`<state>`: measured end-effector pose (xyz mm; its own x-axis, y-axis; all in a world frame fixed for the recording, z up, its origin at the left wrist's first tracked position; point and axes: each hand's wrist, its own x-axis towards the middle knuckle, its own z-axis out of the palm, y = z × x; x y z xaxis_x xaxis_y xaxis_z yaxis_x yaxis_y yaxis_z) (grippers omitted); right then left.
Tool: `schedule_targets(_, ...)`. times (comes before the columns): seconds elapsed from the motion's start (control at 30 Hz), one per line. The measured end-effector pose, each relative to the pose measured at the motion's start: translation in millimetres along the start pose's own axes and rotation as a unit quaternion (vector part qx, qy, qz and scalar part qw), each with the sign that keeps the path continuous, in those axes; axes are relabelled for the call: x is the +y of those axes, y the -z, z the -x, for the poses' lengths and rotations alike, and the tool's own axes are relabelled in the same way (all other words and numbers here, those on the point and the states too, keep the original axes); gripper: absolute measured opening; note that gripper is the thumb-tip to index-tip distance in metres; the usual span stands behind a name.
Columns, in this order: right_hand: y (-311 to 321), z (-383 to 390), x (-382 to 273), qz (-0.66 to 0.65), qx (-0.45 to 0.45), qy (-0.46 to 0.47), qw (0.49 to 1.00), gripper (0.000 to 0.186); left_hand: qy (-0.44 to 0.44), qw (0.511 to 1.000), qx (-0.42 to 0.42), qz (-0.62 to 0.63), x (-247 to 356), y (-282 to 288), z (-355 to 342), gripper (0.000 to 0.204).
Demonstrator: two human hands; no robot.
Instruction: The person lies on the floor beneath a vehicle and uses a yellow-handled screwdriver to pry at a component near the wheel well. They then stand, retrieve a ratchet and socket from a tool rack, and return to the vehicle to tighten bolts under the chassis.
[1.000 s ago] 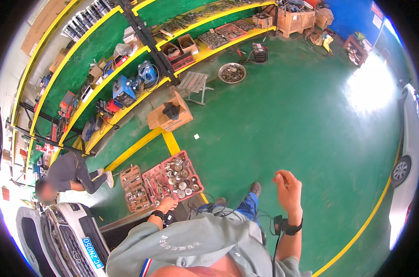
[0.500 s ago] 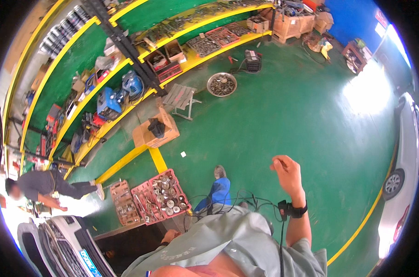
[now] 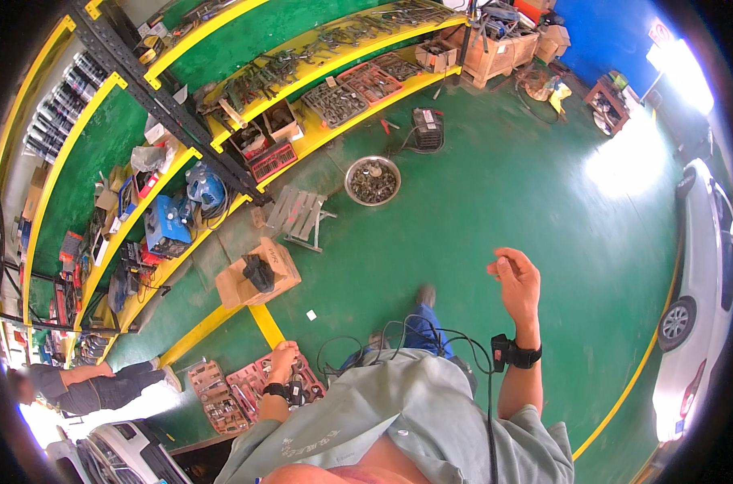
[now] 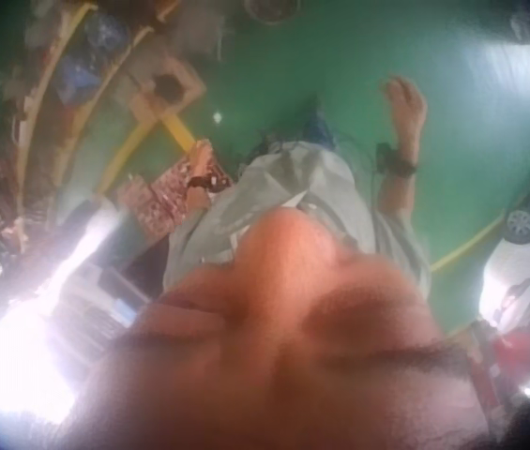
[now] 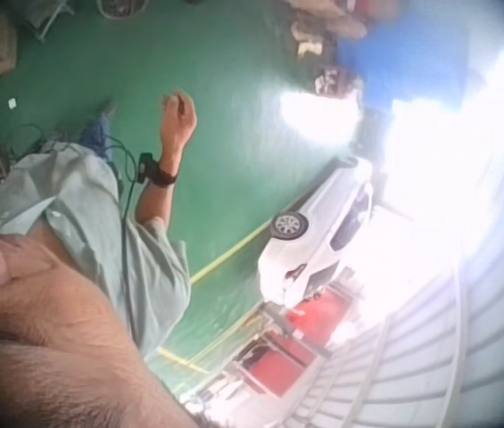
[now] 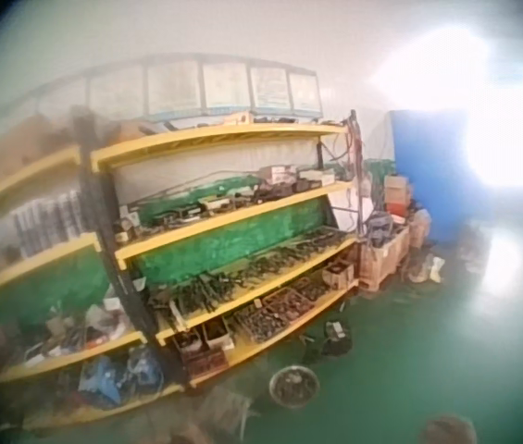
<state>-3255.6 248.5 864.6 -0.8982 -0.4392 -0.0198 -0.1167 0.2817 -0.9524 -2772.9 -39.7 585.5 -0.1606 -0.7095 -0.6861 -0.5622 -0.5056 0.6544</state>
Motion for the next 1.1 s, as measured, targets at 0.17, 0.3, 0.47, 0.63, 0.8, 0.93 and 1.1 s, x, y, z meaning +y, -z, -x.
schedule_targets(0.17, -9, -99, 24, -0.041, 0.017, -0.015, 0.999, 0.019, 0.077, 0.997, -0.006, -0.024, 25, -32, -45, 0.016)
schedule_targets(0.3, -1, -191, 36, -0.076, 0.06, -0.053, 0.994, 0.021, 0.187, 0.898, -0.307, 0.255, -33, -23, -70, 0.012)
schedule_targets(0.47, 8, -316, 18, -0.104, 0.065, -0.064, 0.99, 0.022, 0.109, 0.97, -0.205, -0.07, 8, -79, -49, 0.015)
schedule_targets(0.63, -14, -412, 8, -0.178, 0.04, -0.1, 0.978, 0.024, 0.232, 0.954, -0.065, 0.178, 50, -123, -88, 0.025)
schedule_targets(0.8, -56, -497, 8, -0.18, -0.024, -0.107, 0.978, 0.025, 0.275, 0.958, 0.008, 0.081, 151, -179, -134, 0.02)
schedule_targets(0.93, -85, -551, -1, -0.13, -0.019, -0.113, 0.985, 0.027, 0.257, 0.958, -0.006, 0.128, 156, -193, -190, 0.014)
schedule_targets(1.1, -98, -621, -12, -0.132, 0.003, -0.104, 0.986, 0.024, 0.274, 0.949, 0.011, 0.158, 204, -216, -294, 0.013)
